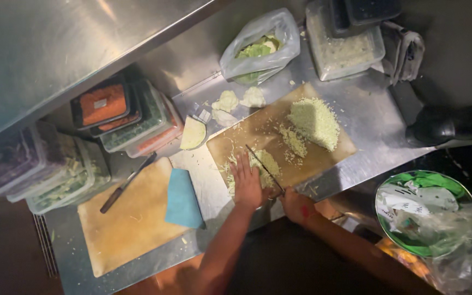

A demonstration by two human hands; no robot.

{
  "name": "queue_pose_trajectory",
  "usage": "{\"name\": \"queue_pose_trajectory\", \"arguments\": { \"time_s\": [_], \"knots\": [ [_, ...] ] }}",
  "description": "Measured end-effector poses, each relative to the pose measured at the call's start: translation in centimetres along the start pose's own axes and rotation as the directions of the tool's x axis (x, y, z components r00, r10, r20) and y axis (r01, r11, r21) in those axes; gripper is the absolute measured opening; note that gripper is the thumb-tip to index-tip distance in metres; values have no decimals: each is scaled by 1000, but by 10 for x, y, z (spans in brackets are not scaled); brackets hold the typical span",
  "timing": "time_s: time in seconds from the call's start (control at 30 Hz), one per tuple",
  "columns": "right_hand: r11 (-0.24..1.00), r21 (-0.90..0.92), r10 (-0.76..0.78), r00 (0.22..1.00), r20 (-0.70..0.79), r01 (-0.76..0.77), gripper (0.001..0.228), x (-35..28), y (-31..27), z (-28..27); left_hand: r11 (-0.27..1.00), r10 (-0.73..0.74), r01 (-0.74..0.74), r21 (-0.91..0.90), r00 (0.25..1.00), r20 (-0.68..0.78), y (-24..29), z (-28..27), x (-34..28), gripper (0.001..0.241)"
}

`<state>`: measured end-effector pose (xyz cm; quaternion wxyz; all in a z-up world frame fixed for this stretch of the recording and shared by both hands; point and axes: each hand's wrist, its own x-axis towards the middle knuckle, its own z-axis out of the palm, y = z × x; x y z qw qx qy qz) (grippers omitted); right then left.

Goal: The person chops shredded cabbage on a wooden cutting board using a knife. They repeatedly gather the shredded cabbage into a pile and chop it further. A second person is visible on the left side of the frame handling a container.

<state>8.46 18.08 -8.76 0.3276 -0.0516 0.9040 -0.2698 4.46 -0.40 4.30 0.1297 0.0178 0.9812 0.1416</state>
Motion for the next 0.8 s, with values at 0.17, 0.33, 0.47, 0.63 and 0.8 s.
{"name": "queue_pose_trajectory", "arguments": {
  "time_s": [0.17,0.33,0.47,0.63,0.8],
  "knots": [
    [994,-17,111,993,32,-110,47,-2,-1,-16,978,182,-180,-110,983,6,-37,22,23,80],
    [980,101,171,985,-12,-169,44,-25,-5,-70,947,285,-299,-112,950,-125,-55,53,26,65],
    [985,104,135,991,22,-137,44,-43,-4,-99,953,227,-259,-157,954,-197,-45,59,29,61],
    [979,90,174,981,90,-182,46,-32,21,-87,967,146,-190,-172,960,-239,-10,71,40,63],
    [991,0,131,990,59,-132,44,-12,49,-79,973,97,-125,-194,984,-147,-4,50,35,73]
  ]
}}
